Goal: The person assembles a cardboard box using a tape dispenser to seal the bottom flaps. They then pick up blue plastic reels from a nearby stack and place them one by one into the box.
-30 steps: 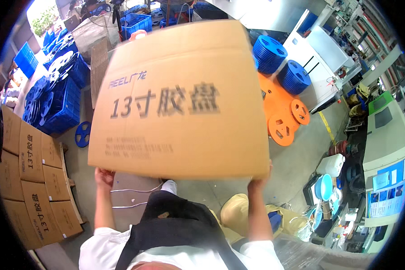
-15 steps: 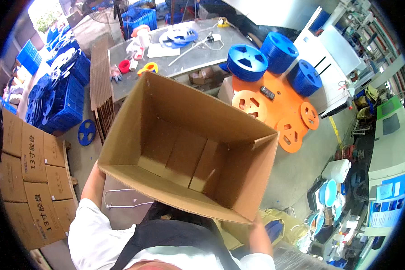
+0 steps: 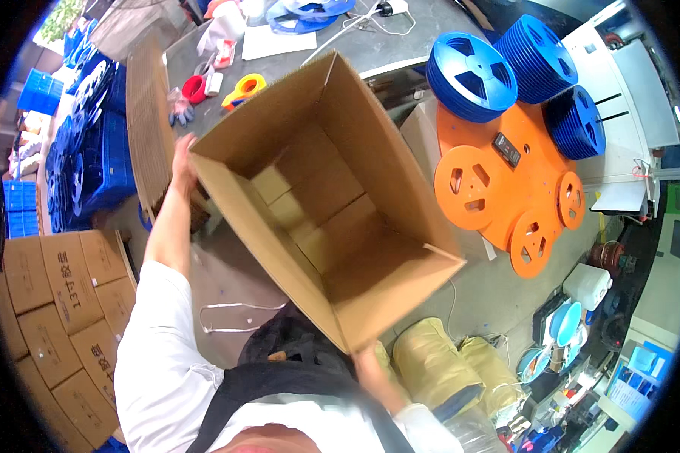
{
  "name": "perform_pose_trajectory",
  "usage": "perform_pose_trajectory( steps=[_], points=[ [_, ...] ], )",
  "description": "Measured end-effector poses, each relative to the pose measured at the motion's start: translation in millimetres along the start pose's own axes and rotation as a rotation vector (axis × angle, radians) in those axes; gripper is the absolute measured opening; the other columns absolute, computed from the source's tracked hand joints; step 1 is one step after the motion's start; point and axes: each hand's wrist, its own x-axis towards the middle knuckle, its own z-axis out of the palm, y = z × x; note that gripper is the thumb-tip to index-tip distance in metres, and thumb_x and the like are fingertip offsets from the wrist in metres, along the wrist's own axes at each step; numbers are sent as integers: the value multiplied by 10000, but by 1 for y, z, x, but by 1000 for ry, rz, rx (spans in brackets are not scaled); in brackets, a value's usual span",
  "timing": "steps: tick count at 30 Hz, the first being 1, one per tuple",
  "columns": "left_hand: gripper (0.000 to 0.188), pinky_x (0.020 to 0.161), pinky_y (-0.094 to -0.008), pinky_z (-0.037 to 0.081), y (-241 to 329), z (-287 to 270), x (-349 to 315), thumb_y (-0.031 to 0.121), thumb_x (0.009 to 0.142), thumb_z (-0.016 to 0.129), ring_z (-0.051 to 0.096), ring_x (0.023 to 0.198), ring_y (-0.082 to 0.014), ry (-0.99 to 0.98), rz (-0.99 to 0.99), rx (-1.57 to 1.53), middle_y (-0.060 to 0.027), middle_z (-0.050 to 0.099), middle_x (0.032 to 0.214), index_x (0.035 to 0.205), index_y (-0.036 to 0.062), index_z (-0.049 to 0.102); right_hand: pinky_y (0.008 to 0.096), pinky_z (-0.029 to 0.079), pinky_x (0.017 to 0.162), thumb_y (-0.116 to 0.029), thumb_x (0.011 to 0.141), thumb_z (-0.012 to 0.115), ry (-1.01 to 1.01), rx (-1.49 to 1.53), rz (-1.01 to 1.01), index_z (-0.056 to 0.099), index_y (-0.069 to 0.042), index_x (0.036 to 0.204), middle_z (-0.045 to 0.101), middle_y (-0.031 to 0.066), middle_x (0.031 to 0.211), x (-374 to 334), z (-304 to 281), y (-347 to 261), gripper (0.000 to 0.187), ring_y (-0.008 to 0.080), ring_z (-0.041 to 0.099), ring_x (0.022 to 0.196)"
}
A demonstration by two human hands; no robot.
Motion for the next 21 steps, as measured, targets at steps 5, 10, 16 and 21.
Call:
perform_pose_trajectory(
  steps=[5, 10, 16, 21],
  points=[
    [787, 1098, -509, 145, -86, 30, -46, 627, 909, 362, 152, 1395, -233, -62, -245, 31, -54, 99, 1559, 1494, 243, 4, 675, 140, 1042, -725, 836, 362, 254, -203, 203, -60, -314, 1476, -37, 101, 1557, 69, 59, -22, 870, 391, 26, 1414],
    [662, 1023, -375, 346, -200, 69, -81, 102, 872, 610, 413, 1250, -244, 220, -173, 336, -100, 397, 1388, 1420, 77, 241, 554, 278, 1044, -579, 897, 463, 225, -600, 253, 108, -194, 1482, 126, 111, 1542, 121, 66, -79, 786, 349, 230, 1377],
    [361, 835, -311, 475, -227, 70, -64, -51, 824, 546, 608, 959, -191, 407, -318, 205, -83, 640, 1062, 1181, 4, 561, 262, 451, 741, -279, 928, 548, 146, -1103, -188, 559, -110, 1149, 572, -15, 1055, 184, 126, -196, 278, 103, 531, 914],
    [318, 848, -290, 465, -186, 96, -106, -90, 805, 509, 612, 952, -176, 257, -184, 115, -85, 650, 1035, 1109, -38, 589, 363, 364, 1022, -107, 870, 590, -117, -1637, -1228, 494, -31, 1244, 499, 143, 1295, 289, 310, -336, 393, 290, 470, 1216]
  ],
)
